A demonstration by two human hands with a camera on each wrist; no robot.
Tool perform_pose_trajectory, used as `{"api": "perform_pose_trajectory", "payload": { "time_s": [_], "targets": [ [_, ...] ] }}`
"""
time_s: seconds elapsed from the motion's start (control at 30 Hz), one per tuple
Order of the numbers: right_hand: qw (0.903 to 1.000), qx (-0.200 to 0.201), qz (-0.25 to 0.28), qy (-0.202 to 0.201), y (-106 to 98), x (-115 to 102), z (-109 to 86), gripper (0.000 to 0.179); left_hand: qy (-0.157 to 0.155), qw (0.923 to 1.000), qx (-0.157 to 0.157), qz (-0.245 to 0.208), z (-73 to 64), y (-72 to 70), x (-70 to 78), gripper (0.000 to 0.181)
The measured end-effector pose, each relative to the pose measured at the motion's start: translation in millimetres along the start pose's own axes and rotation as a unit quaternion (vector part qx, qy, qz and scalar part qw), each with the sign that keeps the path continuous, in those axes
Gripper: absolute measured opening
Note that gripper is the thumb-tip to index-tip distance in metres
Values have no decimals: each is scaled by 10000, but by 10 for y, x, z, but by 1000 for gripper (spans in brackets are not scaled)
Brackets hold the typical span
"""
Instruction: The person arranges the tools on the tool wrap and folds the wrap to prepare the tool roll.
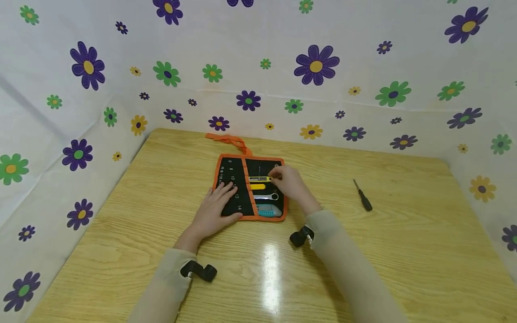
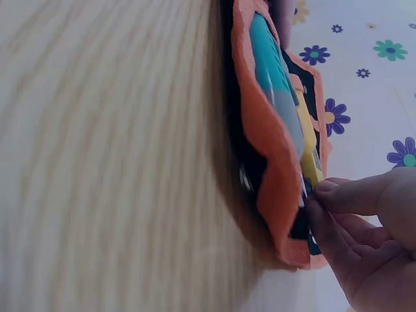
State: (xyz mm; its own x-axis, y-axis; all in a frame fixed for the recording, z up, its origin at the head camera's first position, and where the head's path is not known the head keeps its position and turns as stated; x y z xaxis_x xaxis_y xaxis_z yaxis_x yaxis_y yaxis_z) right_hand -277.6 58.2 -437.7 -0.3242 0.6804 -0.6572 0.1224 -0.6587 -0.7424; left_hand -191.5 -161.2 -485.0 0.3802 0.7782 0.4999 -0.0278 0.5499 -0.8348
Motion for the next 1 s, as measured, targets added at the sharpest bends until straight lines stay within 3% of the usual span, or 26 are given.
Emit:
{"api": "perform_pose_trajectory", "payload": {
  "time_s": [0.43, 1.0],
  "targets": [
    [9993, 71, -274, -245, 171, -134, 71, 15, -13, 10000, -15, 0, -6, 6, -14, 76],
    [9998, -50, -196, -40, 213, -150, 84, 18, -47, 10000, -48, -9, 1, 0, -5, 77]
  ]
}}
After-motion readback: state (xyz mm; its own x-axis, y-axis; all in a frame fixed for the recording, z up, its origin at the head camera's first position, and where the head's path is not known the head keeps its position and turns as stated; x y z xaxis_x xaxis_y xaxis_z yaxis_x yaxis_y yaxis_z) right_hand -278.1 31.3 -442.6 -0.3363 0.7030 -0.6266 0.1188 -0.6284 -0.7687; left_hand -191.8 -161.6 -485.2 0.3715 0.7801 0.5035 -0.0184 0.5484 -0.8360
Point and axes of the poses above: each hand's wrist, its own z-axis towards the middle knuckle, its own y-axis out of the palm, x = y × z, the point moved 4 cm from there along z, towards the middle knuckle, and after that the axes turned 7 degrees about x, right-handed, at the moved point
